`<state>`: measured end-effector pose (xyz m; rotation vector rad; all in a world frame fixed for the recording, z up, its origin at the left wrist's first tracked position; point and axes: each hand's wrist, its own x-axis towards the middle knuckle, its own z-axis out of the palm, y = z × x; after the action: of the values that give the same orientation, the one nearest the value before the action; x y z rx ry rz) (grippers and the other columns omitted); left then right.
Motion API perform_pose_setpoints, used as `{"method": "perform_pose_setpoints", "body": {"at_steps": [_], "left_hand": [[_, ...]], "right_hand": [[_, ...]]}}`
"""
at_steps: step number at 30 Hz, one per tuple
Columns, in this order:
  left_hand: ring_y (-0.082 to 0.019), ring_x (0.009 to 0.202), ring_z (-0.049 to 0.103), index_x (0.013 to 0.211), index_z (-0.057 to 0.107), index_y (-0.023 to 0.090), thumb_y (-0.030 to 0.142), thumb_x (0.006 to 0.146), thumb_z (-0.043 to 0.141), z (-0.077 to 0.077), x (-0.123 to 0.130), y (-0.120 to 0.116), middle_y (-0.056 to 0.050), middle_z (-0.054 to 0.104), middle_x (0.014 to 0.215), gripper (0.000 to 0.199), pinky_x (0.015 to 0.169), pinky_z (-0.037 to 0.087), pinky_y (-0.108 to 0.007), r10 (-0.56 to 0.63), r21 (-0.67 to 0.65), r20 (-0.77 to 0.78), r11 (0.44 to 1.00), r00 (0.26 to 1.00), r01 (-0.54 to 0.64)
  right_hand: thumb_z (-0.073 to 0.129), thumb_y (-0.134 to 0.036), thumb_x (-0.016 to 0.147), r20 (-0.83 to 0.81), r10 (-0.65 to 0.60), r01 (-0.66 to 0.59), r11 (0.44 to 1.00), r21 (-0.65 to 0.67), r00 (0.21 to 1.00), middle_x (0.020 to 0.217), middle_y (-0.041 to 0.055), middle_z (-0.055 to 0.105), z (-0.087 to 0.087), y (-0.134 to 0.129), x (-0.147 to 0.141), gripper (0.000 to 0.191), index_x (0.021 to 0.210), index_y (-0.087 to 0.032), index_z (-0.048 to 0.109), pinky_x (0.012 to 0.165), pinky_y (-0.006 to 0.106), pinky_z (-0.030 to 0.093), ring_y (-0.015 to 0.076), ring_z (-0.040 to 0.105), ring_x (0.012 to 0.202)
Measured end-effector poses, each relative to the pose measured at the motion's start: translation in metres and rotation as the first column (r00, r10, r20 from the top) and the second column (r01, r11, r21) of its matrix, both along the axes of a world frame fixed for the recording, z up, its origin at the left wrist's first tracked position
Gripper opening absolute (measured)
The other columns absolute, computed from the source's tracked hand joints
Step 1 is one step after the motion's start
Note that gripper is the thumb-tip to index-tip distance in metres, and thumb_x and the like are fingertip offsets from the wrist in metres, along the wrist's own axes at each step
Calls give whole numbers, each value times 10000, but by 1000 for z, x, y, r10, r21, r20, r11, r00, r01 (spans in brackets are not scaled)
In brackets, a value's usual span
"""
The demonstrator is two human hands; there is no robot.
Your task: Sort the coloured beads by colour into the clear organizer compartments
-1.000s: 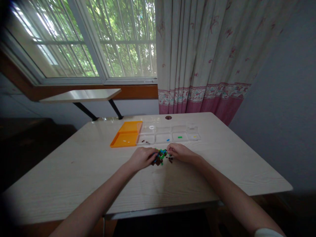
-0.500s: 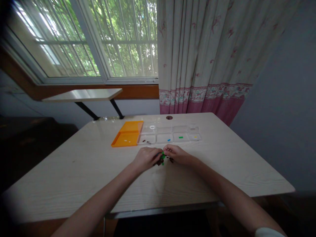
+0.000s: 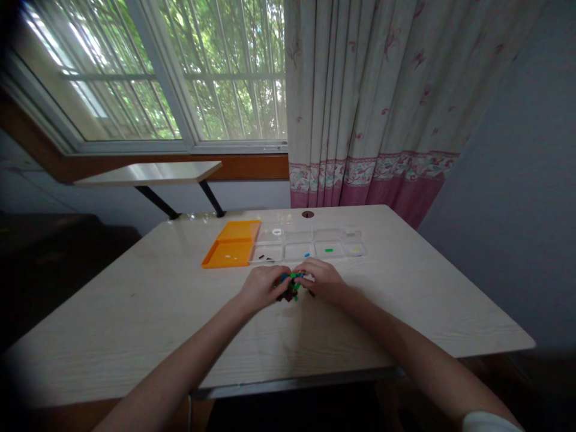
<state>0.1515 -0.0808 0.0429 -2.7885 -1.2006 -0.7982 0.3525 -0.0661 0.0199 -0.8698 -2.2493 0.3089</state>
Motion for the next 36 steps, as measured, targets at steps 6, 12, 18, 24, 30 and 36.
{"method": "perform_pose_setpoints", "body": {"at_steps": [6, 12, 18, 24, 30, 36], "left_hand": [[-126, 645, 601, 852, 580, 193, 279, 800, 482, -3, 0, 1, -3, 659, 735, 141, 581, 412, -212, -12, -25, 24, 1000, 1000, 13], [-131, 655, 603, 860, 578, 193, 294, 805, 477, -4, 1, 1, -5, 659, 735, 153, 584, 411, -214, -15, -24, 30, 1000, 999, 16], [-120, 669, 591, 933, 568, 202, 320, 848, 406, 6, -13, 7, -19, 659, 804, 218, 593, 400, -208, 66, -61, -38, 996, 997, -69], [-168, 727, 599, 840, 594, 197, 316, 856, 358, 7, -43, 26, -45, 650, 805, 264, 567, 379, -225, 260, -89, -233, 954, 937, -287], [-167, 710, 595, 812, 603, 196, 281, 831, 386, 4, -45, 27, -47, 642, 781, 234, 572, 383, -224, 166, -188, -300, 955, 940, -228], [-169, 712, 585, 796, 596, 195, 289, 836, 385, 3, -40, 24, -45, 634, 784, 234, 573, 379, -224, 109, -188, -305, 967, 946, -172]], "right_hand": [[556, -300, 803, -35, 20, -18, 997, 70, 999, 799, 32, 617, -2, 0, -1, 153, 902, -196, 608, 687, 233, 451, 127, 571, 753], [555, -291, 804, -39, 22, -17, 993, 120, 999, 805, 32, 623, -3, 0, -1, 144, 901, -201, 610, 686, 233, 458, 125, 577, 750], [559, -283, 799, -50, -52, 62, 974, 218, 997, 786, 31, 631, 3, 1, 3, 119, 859, -205, 625, 681, 235, 464, 126, 584, 736], [534, -282, 808, -101, -156, 175, 960, 219, 983, 795, 50, 628, 17, 6, 25, 143, 881, -203, 627, 663, 255, 466, 143, 574, 730], [517, -318, 812, -104, -234, 250, 952, 178, 967, 785, 55, 624, 18, 9, 32, 176, 868, -205, 640, 663, 267, 464, 150, 562, 701], [517, -314, 813, -92, -225, 238, 953, 188, 970, 797, 53, 625, 16, 9, 32, 173, 877, -205, 635, 673, 267, 458, 151, 562, 718]]}}
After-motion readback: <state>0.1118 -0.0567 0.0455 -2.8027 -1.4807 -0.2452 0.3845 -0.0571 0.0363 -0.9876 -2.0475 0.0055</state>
